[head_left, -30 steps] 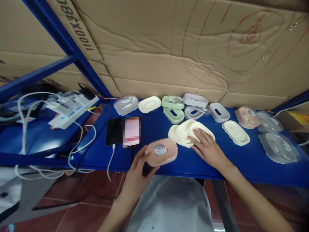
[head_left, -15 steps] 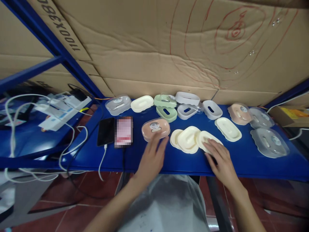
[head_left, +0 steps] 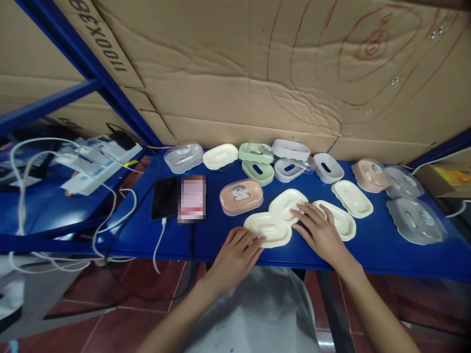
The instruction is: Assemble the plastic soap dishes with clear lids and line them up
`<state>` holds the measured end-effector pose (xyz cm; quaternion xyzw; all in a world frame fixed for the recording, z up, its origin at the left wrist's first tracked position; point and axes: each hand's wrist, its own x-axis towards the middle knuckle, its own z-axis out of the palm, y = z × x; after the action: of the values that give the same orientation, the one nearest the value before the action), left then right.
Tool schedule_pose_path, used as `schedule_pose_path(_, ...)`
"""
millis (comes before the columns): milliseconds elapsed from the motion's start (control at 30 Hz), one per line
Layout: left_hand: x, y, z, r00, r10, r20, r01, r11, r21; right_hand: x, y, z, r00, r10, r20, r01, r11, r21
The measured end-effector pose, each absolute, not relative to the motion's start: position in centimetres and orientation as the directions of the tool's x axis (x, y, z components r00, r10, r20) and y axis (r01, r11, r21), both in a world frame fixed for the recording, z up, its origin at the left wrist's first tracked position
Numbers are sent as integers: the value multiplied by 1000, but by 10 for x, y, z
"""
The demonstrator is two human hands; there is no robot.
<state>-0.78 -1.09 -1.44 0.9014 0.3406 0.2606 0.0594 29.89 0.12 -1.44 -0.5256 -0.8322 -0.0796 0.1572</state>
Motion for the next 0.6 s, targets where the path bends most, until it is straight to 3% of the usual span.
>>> schedule_pose_path(200, -19, -18, -18, 567, 689, 452, 561, -724, 401, 309, 51, 0, -346, 862, 371, 917, 394, -60)
schedule_pose_path(367, -18, -17, -17, 607, 679, 413, 540, -734, 413, 335, 120, 11, -149, 883, 446, 953, 248, -173)
schedule_pose_path(500, -19, -18, -20, 597, 684, 419, 545, -729, 414, 350, 170, 12, -25, 935, 355, 965, 115, -235)
schedule_pose_path(600, -19, -18, -21, 596, 689, 412, 547, -724, 420, 353, 181, 18, -15, 945, 327, 954, 112, -279)
